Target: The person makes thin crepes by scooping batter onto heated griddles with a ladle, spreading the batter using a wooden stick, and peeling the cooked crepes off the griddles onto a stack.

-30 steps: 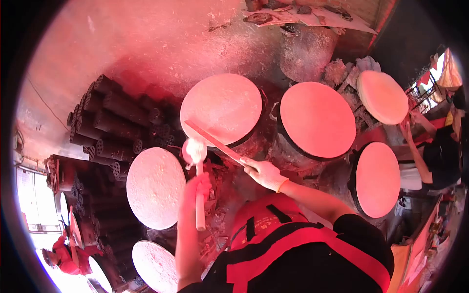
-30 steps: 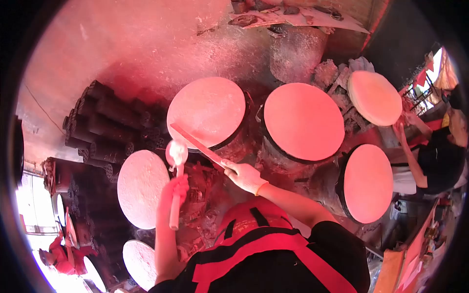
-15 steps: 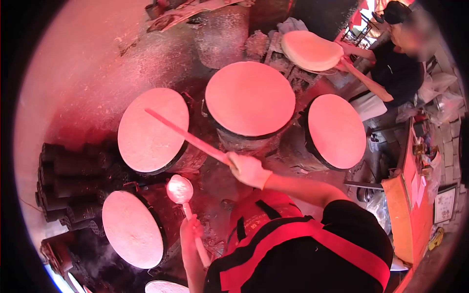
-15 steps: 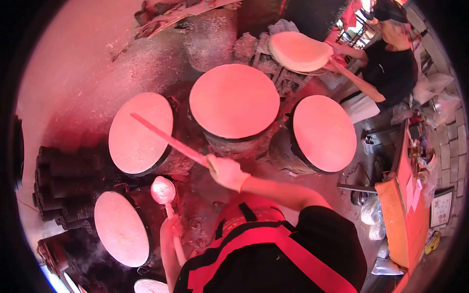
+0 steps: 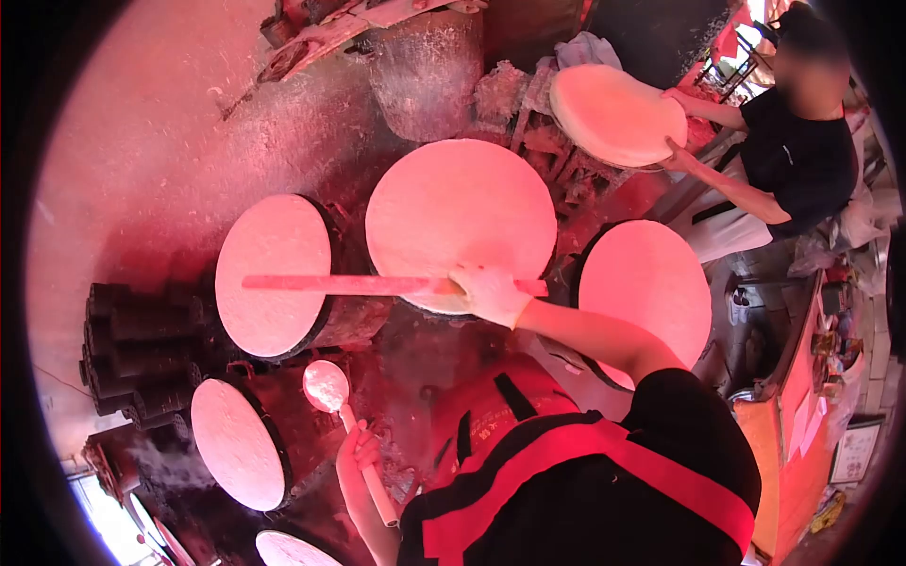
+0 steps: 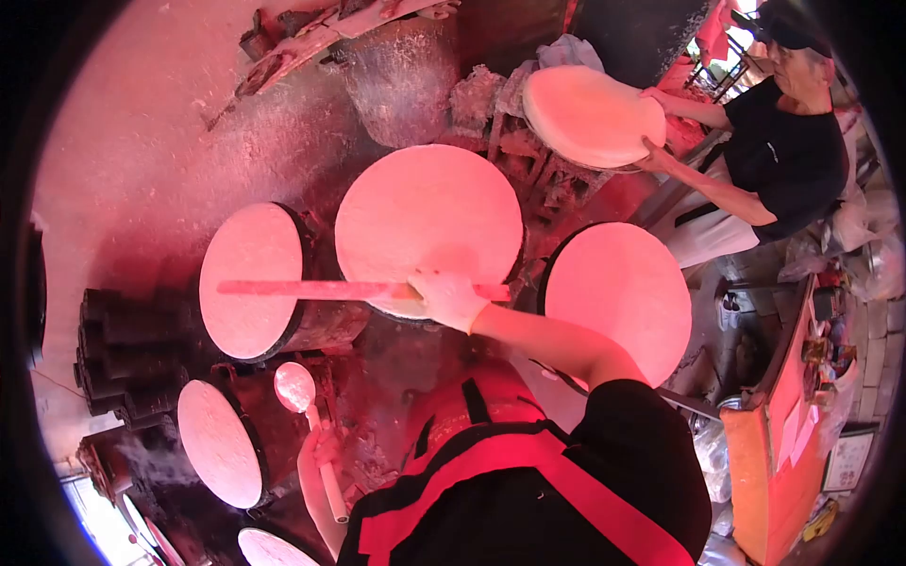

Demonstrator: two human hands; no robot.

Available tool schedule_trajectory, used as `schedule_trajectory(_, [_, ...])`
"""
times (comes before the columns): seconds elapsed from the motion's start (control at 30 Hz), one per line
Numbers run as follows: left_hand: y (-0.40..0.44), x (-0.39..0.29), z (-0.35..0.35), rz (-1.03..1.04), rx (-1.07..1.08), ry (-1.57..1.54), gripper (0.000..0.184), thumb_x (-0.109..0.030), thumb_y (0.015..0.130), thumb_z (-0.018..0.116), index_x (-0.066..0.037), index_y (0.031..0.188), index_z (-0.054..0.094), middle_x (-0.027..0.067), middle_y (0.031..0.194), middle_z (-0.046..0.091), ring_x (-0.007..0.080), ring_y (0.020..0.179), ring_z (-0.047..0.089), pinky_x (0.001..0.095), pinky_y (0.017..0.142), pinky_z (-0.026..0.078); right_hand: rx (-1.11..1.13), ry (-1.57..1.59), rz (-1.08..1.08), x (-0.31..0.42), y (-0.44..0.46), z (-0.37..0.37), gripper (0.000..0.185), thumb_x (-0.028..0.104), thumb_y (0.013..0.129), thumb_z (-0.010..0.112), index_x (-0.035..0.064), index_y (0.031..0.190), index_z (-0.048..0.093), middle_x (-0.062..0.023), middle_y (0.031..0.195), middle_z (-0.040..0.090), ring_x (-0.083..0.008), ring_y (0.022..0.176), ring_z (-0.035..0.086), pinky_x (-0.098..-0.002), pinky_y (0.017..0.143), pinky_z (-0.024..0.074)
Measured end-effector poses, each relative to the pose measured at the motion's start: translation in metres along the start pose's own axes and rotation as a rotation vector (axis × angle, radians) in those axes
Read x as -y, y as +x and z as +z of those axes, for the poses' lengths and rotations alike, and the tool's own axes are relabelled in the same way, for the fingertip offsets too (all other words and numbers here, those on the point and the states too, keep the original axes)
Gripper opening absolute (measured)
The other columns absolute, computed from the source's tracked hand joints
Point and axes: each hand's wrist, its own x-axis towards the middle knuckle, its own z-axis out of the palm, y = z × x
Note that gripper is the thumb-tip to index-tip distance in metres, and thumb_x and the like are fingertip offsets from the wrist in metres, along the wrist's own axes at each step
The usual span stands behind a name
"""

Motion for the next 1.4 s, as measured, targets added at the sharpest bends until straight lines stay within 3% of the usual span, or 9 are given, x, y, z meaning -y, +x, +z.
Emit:
schedule_trajectory(0.37, [0.023,-0.015,0.035,-0.037,0.066,-0.029,0.019,-0.009,0.101,0.044,0.004,0.114,0.049,0.0021,0.076,0.041,0.0064,0.055,0.036,0.0176,0.040,0.030,0.089,-0.074,0.013,0.038,-0.003,0.010,0.067,0.035,0.078,0.070,0.0134,0.136,0.043,-0.0167,0.108,0.060,-0.0370,0.077,0.065,-0.0489,0.066,0.0520])
schedule_trajectory(0.6, [0.037,-0.038,0.033,-0.014,0.016,0.044,0.013,-0.006,0.099,0.047,0.001,0.109,0.049,0.0006,0.073,0.040,0.0048,0.052,0.034,0.0169,0.038,0.028,0.008,-0.055,0.238,0.012,0.022,-0.016,0.022,0.026,0.086,0.059,0.0055,0.095,0.059,-0.0170,0.088,0.063,-0.0316,0.078,0.066,-0.0448,0.065,0.0517])
schedule_trajectory(0.73, [0.041,-0.039,0.046,-0.006,-0.045,0.087,0.008,-0.006,0.098,0.048,-0.001,0.105,0.047,0.0002,0.071,0.040,0.0040,0.050,0.032,0.0169,0.036,0.026,0.053,0.380,0.388,-0.010,0.049,-0.044,0.035,0.036,0.087,0.063,0.0049,0.103,0.060,-0.0187,0.092,0.063,-0.0319,0.082,0.064,-0.0435,0.070,0.0487])
schedule_trajectory(0.83, [0.042,-0.031,0.053,0.008,-0.059,0.087,0.006,-0.006,0.098,0.048,-0.002,0.103,0.046,0.0001,0.071,0.039,0.0040,0.049,0.032,0.0170,0.035,0.025,-0.255,0.425,-0.114,-0.003,0.038,-0.009,0.050,0.040,0.082,0.067,0.0059,0.118,0.056,-0.0202,0.102,0.062,-0.0342,0.086,0.063,-0.0447,0.069,0.0494])
schedule_trajectory(1.03, [0.041,-0.007,0.052,0.022,-0.069,0.045,0.005,-0.006,0.098,0.047,-0.002,0.101,0.045,-0.0008,0.070,0.038,0.0045,0.048,0.030,0.0173,0.035,0.025,0.043,-0.110,-0.061,0.029,0.008,0.020,0.050,0.043,0.083,0.067,0.0096,0.118,0.056,-0.0158,0.112,0.062,-0.0348,0.082,0.066,-0.0446,0.067,0.0515])
schedule_trajectory(1.23, [0.031,0.042,0.058,0.107,-0.047,-0.004,0.009,-0.006,0.099,0.045,0.000,0.106,0.046,-0.0007,0.070,0.038,0.0049,0.049,0.032,0.0179,0.035,0.026,-0.120,0.537,0.403,-0.073,0.086,-0.148,0.017,0.023,0.084,0.065,0.0077,0.090,0.069,-0.0028,0.079,0.068,-0.0143,0.071,0.062,-0.0347,0.065,0.0502])
schedule_trajectory(1.27, [0.027,0.051,0.063,0.114,-0.041,-0.011,0.010,-0.006,0.099,0.045,0.000,0.107,0.046,-0.0004,0.071,0.038,0.0051,0.049,0.032,0.0180,0.035,0.026,-0.221,0.172,0.105,-0.094,0.080,-0.208,0.017,0.021,0.082,0.067,0.0057,0.089,0.069,-0.0004,0.077,0.065,-0.0138,0.070,0.060,-0.0329,0.066,0.0497])
schedule_trajectory(1.33, [0.026,0.068,0.066,0.112,-0.008,-0.040,0.011,-0.006,0.100,0.044,0.002,0.108,0.046,0.0002,0.071,0.039,0.0057,0.049,0.033,0.0183,0.036,0.027,-0.466,0.727,0.074,-0.183,0.085,-0.276,0.016,0.020,0.084,0.065,0.0059,0.089,0.071,0.0008,0.074,0.065,-0.0133,0.068,0.059,-0.0289,0.065,0.0486])
schedule_trajectory(1.4, [0.023,0.077,0.060,0.090,0.040,-0.086,0.013,-0.006,0.100,0.044,0.003,0.109,0.046,0.0009,0.071,0.039,0.0064,0.050,0.034,0.0187,0.037,0.029,-0.547,0.274,0.412,-0.224,0.071,-0.354,0.029,0.027,0.080,0.065,0.0026,0.094,0.072,-0.0072,0.075,0.065,-0.0164,0.070,0.061,-0.0305,0.068,0.0479])
